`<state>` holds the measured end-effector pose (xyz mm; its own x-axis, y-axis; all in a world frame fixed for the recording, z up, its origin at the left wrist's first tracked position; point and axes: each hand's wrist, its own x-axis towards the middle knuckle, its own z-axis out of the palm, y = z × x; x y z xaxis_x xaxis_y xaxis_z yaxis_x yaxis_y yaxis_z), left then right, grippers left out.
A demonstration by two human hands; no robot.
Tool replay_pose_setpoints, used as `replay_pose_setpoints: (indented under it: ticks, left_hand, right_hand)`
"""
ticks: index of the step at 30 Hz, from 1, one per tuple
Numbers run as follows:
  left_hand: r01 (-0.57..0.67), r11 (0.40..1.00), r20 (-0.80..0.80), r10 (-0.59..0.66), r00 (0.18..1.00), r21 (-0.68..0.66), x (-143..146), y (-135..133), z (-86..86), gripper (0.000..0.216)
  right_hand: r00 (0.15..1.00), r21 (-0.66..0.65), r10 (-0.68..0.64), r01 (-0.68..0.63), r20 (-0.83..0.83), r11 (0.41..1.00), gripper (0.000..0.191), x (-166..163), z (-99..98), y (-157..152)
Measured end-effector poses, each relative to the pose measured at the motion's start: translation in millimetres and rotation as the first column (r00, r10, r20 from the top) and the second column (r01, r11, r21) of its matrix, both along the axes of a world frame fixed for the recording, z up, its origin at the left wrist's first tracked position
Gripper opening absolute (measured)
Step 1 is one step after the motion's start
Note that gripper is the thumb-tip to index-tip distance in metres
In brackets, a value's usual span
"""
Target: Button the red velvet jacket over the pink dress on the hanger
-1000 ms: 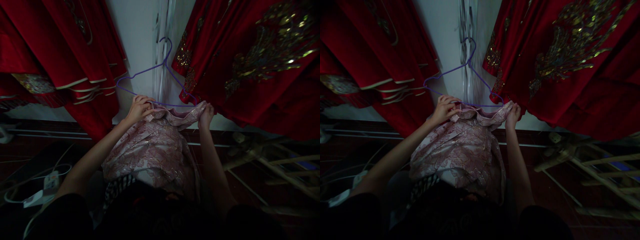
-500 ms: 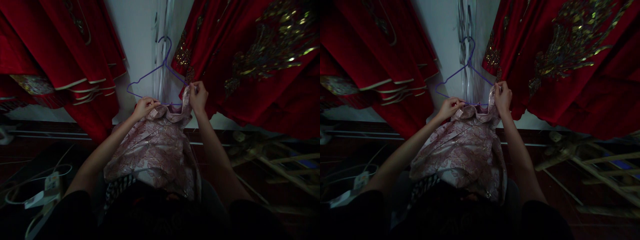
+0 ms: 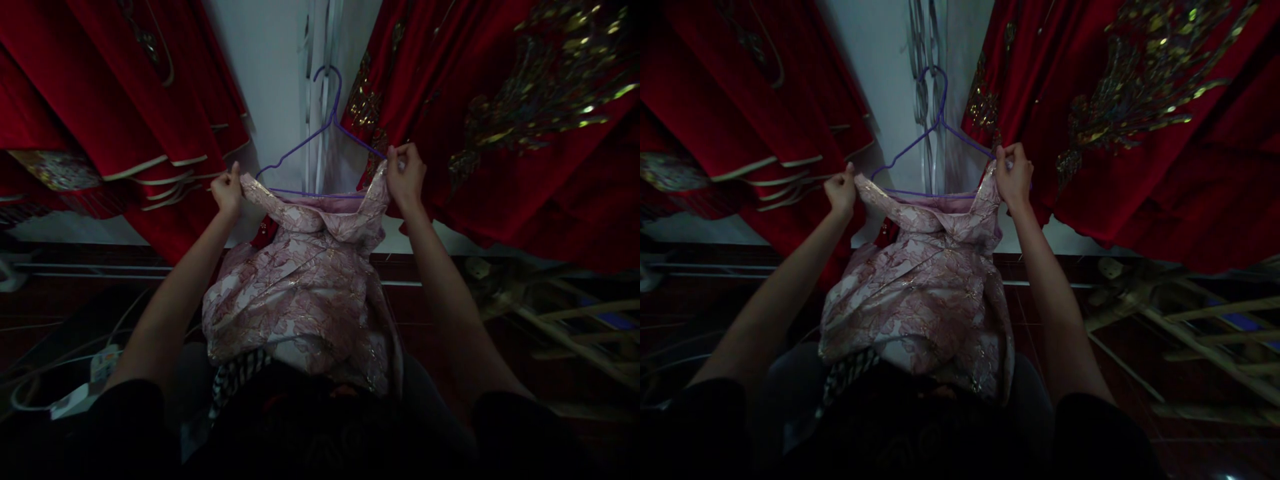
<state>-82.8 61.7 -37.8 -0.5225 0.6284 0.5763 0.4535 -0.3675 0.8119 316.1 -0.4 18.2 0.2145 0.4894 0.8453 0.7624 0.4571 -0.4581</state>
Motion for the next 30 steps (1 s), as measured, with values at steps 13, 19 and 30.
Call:
replay_pose_setpoints:
  ticks: [13,19,30]
  left_hand:
    - [0.007,0.989,0.281,0.036,0.959,-0.149,9.1,-5.6,-20.0,0.055]
    - [0.038,0.998,0.229,-0.026,0.973,-0.047,10.5,-7.5,-4.8,0.054]
    - [0.255,0.967,-0.213,-0.250,0.945,-0.005,51.3,13.3,70.7,0.048]
  right_hand:
    - [0.999,0.000,0.002,-0.002,0.046,1.000,0.054,7.9,5.1,6.4]
    - [0.998,0.005,0.014,-0.015,0.054,1.000,0.053,7.2,6.7,1.1]
    - [0.995,-0.092,0.104,-0.103,0.001,0.990,0.048,-7.3,-8.0,-1.4]
